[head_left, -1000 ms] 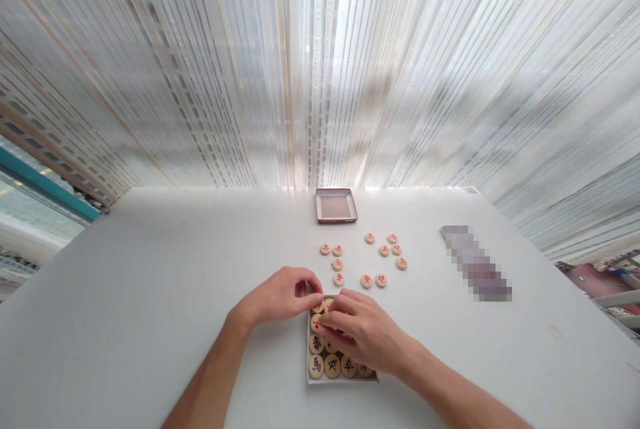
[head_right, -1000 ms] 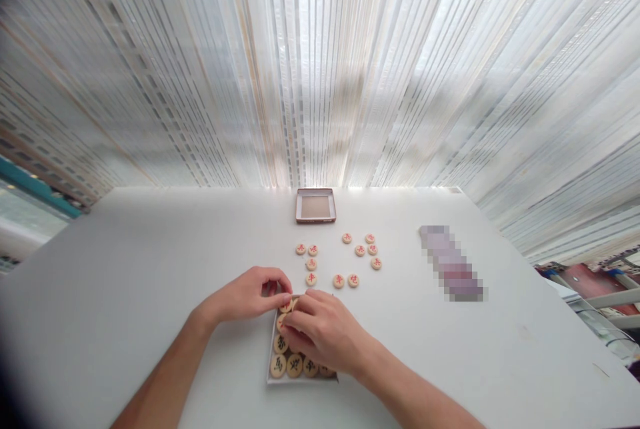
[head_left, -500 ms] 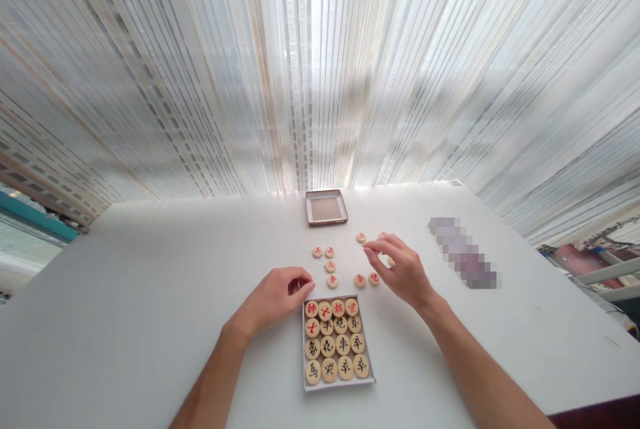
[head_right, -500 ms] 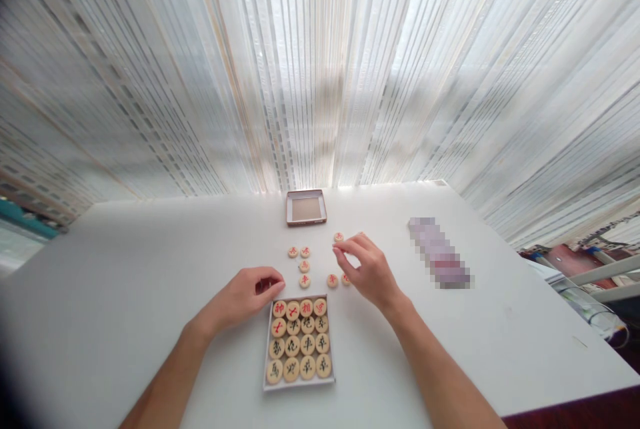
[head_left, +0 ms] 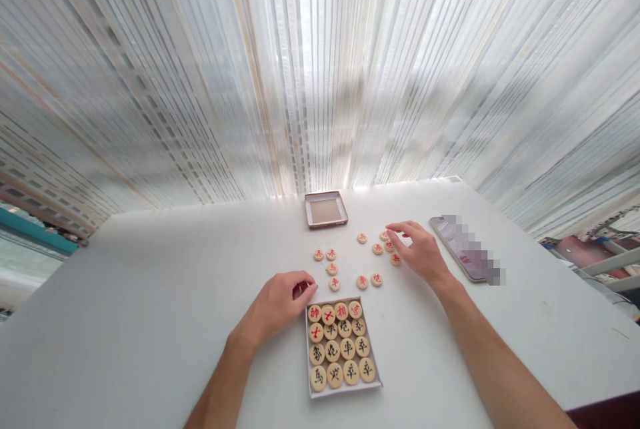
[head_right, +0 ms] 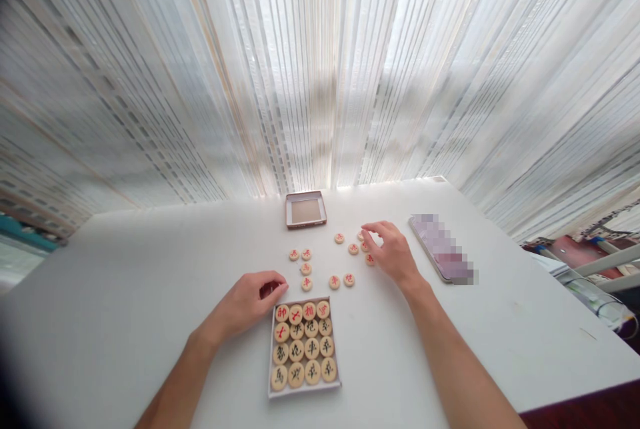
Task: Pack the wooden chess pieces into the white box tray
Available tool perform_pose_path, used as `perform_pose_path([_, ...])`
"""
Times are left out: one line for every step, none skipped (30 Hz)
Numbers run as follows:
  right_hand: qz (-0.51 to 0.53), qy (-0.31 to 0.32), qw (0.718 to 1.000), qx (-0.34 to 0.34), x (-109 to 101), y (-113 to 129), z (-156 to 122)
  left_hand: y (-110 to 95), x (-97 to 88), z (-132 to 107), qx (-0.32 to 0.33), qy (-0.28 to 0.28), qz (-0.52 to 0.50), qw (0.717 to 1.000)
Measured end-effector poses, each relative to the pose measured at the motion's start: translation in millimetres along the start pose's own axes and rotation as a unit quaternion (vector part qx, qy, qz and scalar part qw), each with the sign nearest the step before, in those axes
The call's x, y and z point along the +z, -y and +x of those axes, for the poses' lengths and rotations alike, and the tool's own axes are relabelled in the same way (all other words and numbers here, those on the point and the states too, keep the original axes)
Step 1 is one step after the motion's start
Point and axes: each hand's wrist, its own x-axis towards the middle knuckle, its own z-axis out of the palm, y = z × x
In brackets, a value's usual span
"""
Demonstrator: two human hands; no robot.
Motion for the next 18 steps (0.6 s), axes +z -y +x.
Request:
perform_pose_path([-0.005, 0.006, 1.0, 0.003, 1.1, -3.3, 0.4, -0.3, -0.1, -0.1, 0.0, 0.0, 0.001, 1.0])
perform_pose_path([-0.011, 0.016, 1.0, 0.003, 2.0, -6.3, 0.7, -0.5, -0.3, -0.2, 0.0, 0.0, 0.002, 1.0])
perform_pose_path([-0.017, 0.028, 0.999, 0.001, 2.7, -8.9, 1.0, -0.7, -0.5, -0.2, 0.001, 0.0, 0.002, 1.0])
perform_pose_path([-0.023, 0.043, 0.999, -0.002, 3.2, -11.1, 1.2, -0.9, -0.7, -0.3, 0.001, -0.001, 0.003, 1.0])
perform_pose_path([-0.029, 0.057, 0.998, -0.005, 3.5, -12.8, 1.4, -1.1, -0.8, -0.3, 0.0, -0.001, 0.003, 1.0])
perform_pose_path([-0.033, 0.07, 0.997, -0.007, 3.7, -14.0, 1.5, -1.1, -0.9, -0.3, -0.002, -0.002, 0.002, 1.0])
perform_pose_path([-0.036, 0.079, 0.996, -0.007, 3.8, -14.7, 1.6, -1.1, -0.9, -0.3, -0.003, -0.002, 0.001, 1.0])
perform_pose_path([-0.037, 0.084, 0.996, -0.002, 3.8, -15.0, 1.7, -0.9, -0.8, -0.1, -0.004, -0.004, 0.001, 1.0])
perform_pose_path([-0.039, 0.085, 0.996, 0.007, 3.8, -15.0, 1.8, -0.7, -0.5, 0.1, -0.003, -0.005, 0.001, 1.0])
perform_pose_path([-0.04, 0.082, 0.996, 0.019, 3.9, -15.0, 1.9, -0.4, -0.1, 0.4, -0.002, -0.006, 0.001, 1.0])
perform_pose_path([-0.043, 0.075, 0.996, 0.035, 4.0, -15.1, 2.1, 0.0, 0.4, 0.7, -0.001, -0.007, 0.002, 1.0])
perform_pose_path([-0.047, 0.063, 0.996, 0.052, 4.3, -15.3, 2.4, 0.5, 1.1, 1.1, 0.0, -0.009, 0.003, 1.0])
perform_pose_path([-0.052, 0.05, 0.995, 0.07, 4.7, -15.9, 2.7, 1.0, 1.7, 1.5, 0.001, -0.011, 0.004, 1.0])
perform_pose_path([-0.058, 0.037, 0.994, 0.085, 5.2, -16.7, 3.1, 1.5, 2.4, 1.9, 0.001, -0.015, 0.005, 1.0])
perform_pose_path([-0.063, 0.025, 0.993, 0.098, 5.8, -17.7, 3.5, 1.9, 3.1, 2.3, 0.002, -0.02, 0.006, 1.0])
perform_pose_path([-0.066, 0.015, 0.992, 0.108, 6.5, -18.9, 3.9, 2.3, 3.7, 2.6, 0.003, -0.023, 0.007, 1.0])
perform_pose_path([-0.068, 0.009, 0.991, 0.115, 7.2, -20.0, 4.3, 2.6, 4.2, 2.8, 0.005, -0.026, 0.008, 1.0])
perform_pose_path([-0.068, 0.004, 0.991, 0.119, 8.0, -21.1, 4.8, 2.8, 4.6, 2.9, 0.006, -0.028, 0.01, 1.0])
